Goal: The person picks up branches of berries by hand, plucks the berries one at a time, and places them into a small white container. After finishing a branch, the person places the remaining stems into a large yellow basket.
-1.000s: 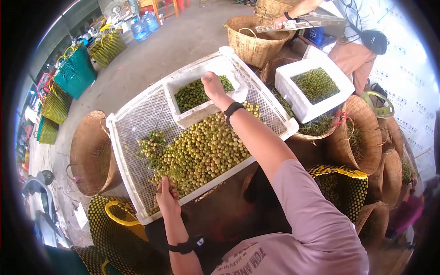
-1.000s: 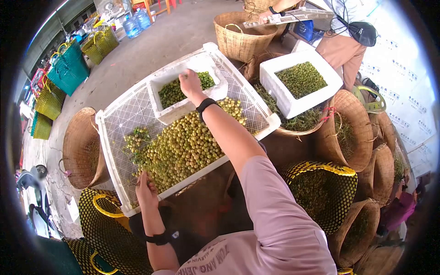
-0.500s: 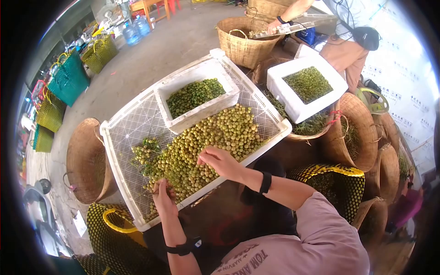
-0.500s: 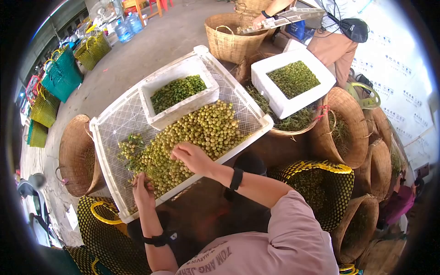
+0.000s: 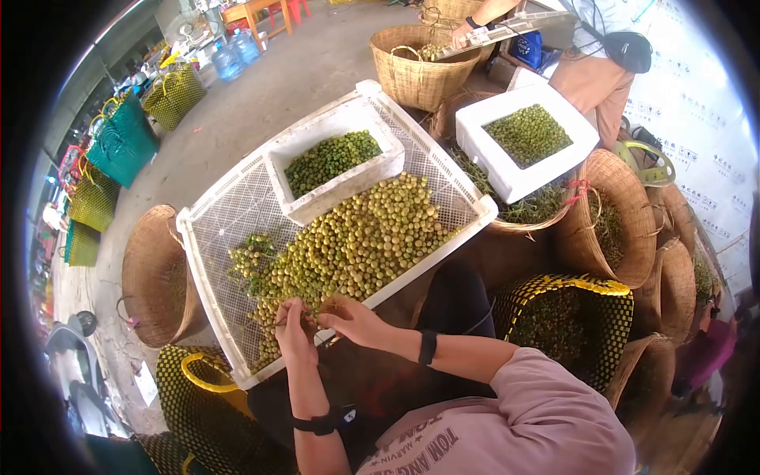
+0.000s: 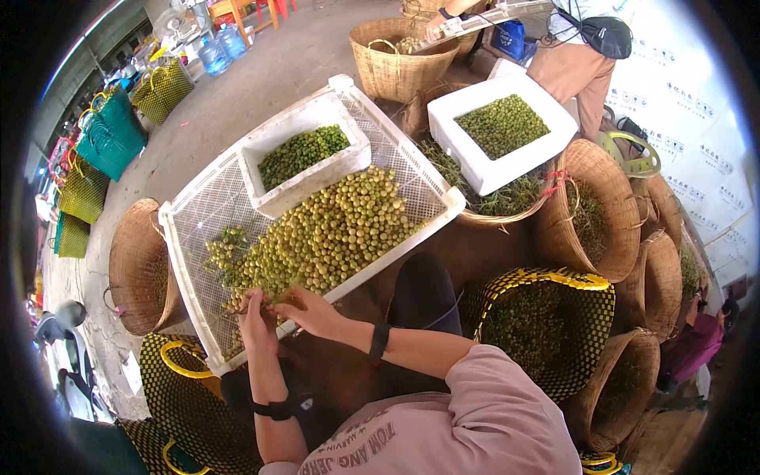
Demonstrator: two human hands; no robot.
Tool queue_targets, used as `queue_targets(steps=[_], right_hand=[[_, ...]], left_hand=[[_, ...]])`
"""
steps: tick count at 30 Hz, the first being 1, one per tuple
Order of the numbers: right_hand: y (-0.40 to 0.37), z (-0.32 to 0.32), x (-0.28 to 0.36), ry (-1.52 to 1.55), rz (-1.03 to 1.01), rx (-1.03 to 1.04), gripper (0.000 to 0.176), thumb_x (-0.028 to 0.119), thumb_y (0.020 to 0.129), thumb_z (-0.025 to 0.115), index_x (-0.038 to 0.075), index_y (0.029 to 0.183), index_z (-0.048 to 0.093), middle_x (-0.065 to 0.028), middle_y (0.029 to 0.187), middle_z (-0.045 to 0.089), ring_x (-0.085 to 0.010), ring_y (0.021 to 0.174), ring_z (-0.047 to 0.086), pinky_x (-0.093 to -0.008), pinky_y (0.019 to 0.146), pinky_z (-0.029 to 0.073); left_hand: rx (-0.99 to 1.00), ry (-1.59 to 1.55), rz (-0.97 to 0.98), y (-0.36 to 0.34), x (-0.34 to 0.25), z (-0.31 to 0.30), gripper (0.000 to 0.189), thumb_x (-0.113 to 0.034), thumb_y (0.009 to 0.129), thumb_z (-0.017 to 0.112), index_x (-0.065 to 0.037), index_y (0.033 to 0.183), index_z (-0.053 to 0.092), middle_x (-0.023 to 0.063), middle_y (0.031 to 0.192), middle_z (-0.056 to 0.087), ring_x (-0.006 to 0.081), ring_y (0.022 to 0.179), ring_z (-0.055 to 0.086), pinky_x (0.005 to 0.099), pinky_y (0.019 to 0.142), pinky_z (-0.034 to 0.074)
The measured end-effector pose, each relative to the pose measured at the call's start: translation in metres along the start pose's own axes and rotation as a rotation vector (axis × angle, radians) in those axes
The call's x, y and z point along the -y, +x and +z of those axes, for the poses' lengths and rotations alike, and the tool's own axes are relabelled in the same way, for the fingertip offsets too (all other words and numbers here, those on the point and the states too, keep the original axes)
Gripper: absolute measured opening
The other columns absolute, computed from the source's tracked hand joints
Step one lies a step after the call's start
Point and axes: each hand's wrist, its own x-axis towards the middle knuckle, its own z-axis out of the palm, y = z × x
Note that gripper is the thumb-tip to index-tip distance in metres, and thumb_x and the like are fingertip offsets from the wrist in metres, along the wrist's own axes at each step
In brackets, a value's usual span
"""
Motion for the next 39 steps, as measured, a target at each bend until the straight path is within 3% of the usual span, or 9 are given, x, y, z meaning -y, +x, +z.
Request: queue_targets(steps=[4, 9, 11, 14, 18, 24, 28, 33, 39], right_hand=[[0.004, -0.002, -0.003, -0.076, -0.059, -0.059, 0.02, 0.02, 0.09, 0.058, 0.001, 0.098, 0.058, -0.0033, 0.069, 0.058, -0.009, 0.059, 0.051, -0.0257, 0.052, 0.041], [0.002, -0.005, 0.021, -0.112, -0.017, -0.02, 0.015, 0.019, 0.092, 0.054, 0.005, 0.096, 0.057, 0.0001, 0.076, 0.056, -0.006, 0.065, 0.051, -0.0213, 0.057, 0.041], [0.001, -0.004, 0.021, 0.146, 0.106, -0.017, 0.021, 0.027, 0.095, 0.052, 0.008, 0.1, 0.057, 0.0004, 0.077, 0.056, -0.0053, 0.065, 0.049, -0.0206, 0.057, 0.038], [-0.006, -0.007, 0.02, 0.288, 0.182, -0.072, 0.024, 0.029, 0.098, 0.045, 0.008, 0.096, 0.056, 0.0004, 0.078, 0.057, -0.0059, 0.064, 0.048, -0.0216, 0.057, 0.039], [-0.008, -0.003, 0.006, 0.251, 0.189, -0.075, 0.021, 0.026, 0.098, 0.046, 0.007, 0.095, 0.055, 0.001, 0.077, 0.056, -0.0051, 0.062, 0.047, -0.0208, 0.055, 0.038], [-0.008, 0.016, 0.017, -0.156, -0.285, -0.127, 0.012, 0.013, 0.09, 0.061, 0.002, 0.086, 0.057, 0.003, 0.07, 0.055, -0.002, 0.059, 0.046, -0.0199, 0.051, 0.036], [-0.001, 0.019, 0.025, -0.308, -0.219, -0.161, 0.015, 0.014, 0.087, 0.066, 0.001, 0.088, 0.059, 0.0028, 0.069, 0.056, -0.0027, 0.06, 0.048, -0.0201, 0.052, 0.038], [0.0, 0.018, 0.016, -0.268, -0.261, -0.129, 0.012, 0.012, 0.087, 0.064, 0.001, 0.087, 0.059, 0.0026, 0.069, 0.056, -0.0022, 0.06, 0.047, -0.0207, 0.052, 0.037], [0.006, 0.006, -0.002, -0.109, -0.184, -0.05, 0.011, 0.013, 0.089, 0.06, 0.002, 0.088, 0.058, 0.0021, 0.071, 0.057, -0.0022, 0.061, 0.046, -0.0213, 0.052, 0.037]], left_hand=[[-0.013, -0.027, -0.015, -0.004, 0.001, 0.002, 0.006, -0.016, 0.089, 0.061, -0.013, 0.091, 0.057, -0.0019, 0.078, 0.057, 0.0051, 0.064, 0.052, 0.0171, 0.055, 0.043], [0.047, -0.017, 0.029, -0.001, 0.001, -0.008, 0.009, -0.015, 0.088, 0.064, -0.008, 0.093, 0.062, -0.002, 0.078, 0.059, 0.0052, 0.063, 0.052, 0.0169, 0.055, 0.042], [0.038, -0.059, 0.051, 0.0, 0.002, -0.012, 0.01, -0.015, 0.088, 0.065, -0.007, 0.093, 0.062, -0.0023, 0.078, 0.06, 0.0051, 0.064, 0.054, 0.0173, 0.055, 0.043], [-0.035, -0.098, 0.057, -0.004, -0.005, -0.008, 0.011, -0.017, 0.088, 0.066, -0.008, 0.093, 0.062, -0.0023, 0.079, 0.061, 0.0049, 0.066, 0.056, 0.0185, 0.056, 0.045], [-0.079, -0.081, 0.058, -0.009, -0.011, -0.004, 0.014, -0.019, 0.087, 0.067, -0.009, 0.092, 0.06, -0.0034, 0.081, 0.06, 0.0046, 0.069, 0.056, 0.0192, 0.06, 0.046], [-0.139, 0.183, 0.289, -0.016, -0.009, 0.002, 0.017, -0.018, 0.088, 0.066, -0.003, 0.096, 0.061, -0.0006, 0.08, 0.061, 0.0069, 0.072, 0.058, 0.0222, 0.063, 0.046], [-0.152, 0.493, 0.487, -0.022, -0.009, 0.009, 0.016, -0.016, 0.087, 0.066, 0.0, 0.092, 0.062, 0.0025, 0.08, 0.064, 0.0088, 0.075, 0.06, 0.0226, 0.067, 0.047], [-0.115, 0.484, 0.511, -0.018, -0.003, 0.006, 0.016, -0.015, 0.087, 0.067, 0.0, 0.091, 0.063, 0.0032, 0.082, 0.064, 0.0082, 0.073, 0.06, 0.0231, 0.067, 0.048], [-0.154, 0.466, 0.286, -0.013, -0.009, 0.001, 0.02, -0.018, 0.087, 0.066, 0.001, 0.093, 0.064, 0.0032, 0.08, 0.064, 0.0074, 0.07, 0.058, 0.0221, 0.063, 0.046]])
